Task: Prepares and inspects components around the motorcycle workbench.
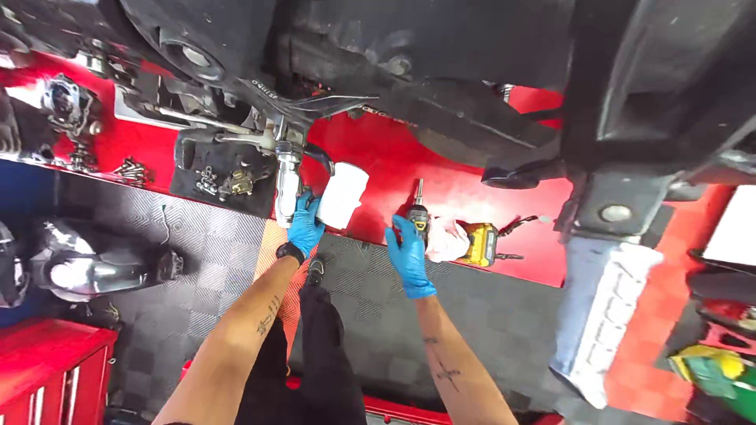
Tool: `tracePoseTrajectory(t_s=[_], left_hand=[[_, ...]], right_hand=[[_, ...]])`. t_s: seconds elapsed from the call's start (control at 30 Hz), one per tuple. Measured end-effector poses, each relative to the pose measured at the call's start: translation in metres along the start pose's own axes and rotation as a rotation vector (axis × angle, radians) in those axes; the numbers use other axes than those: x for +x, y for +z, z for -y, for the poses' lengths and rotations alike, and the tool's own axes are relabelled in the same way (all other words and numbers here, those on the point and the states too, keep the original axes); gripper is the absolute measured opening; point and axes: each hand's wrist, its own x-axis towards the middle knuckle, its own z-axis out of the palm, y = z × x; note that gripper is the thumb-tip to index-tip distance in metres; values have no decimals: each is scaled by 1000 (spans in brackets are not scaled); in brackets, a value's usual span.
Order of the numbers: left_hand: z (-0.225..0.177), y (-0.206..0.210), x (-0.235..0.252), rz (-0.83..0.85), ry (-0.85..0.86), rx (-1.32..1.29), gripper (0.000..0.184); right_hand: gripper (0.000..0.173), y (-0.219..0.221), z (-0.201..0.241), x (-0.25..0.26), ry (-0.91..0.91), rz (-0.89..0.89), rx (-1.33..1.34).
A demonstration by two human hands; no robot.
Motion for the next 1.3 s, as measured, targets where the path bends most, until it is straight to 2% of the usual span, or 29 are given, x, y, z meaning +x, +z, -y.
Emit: tracePoseTrajectory(t_s=[0.07, 0.13, 0.2, 0.27, 0.37, 0.43, 0.53, 0.63, 0.87, 1.0, 1.2, 1.3], left_hand=[[8, -13, -15, 4, 43, 54, 66], [24, -26, -32, -67, 96, 70, 63], [43, -34, -35, -146, 125, 47, 53], [57, -36, -21, -110, 128, 67, 52], [65, -15, 11, 10, 172, 111, 56], [70, 3, 21, 66, 188, 96, 49], [75, 13, 28, 37, 211, 106, 42], [75, 19, 26, -73, 231, 158, 42], [78, 26, 22, -188, 248, 232, 38], [83, 35, 23, -320, 273, 200, 39], [85, 45, 22, -598, 372, 82, 33], [89, 49, 25, -694, 423, 37, 27]], right_hand=[[41, 32, 14, 17, 28, -111, 20], [40, 58, 16, 32, 82, -186, -65], [43, 81, 3, 40, 145, -208, -177], [46, 99, -11, 40, 161, -236, -279], [49, 109, -12, 43, 181, -250, -372], [48, 110, -10, 40, 209, -260, -389], [46, 111, -8, 43, 209, -295, -430], [48, 111, -10, 43, 197, -298, -442], [41, 113, -13, 39, 135, -340, -389], [36, 110, -12, 37, 118, -389, -299], [25, 114, -26, 30, -67, -634, -77], [27, 108, -32, 32, -139, -555, 185]])
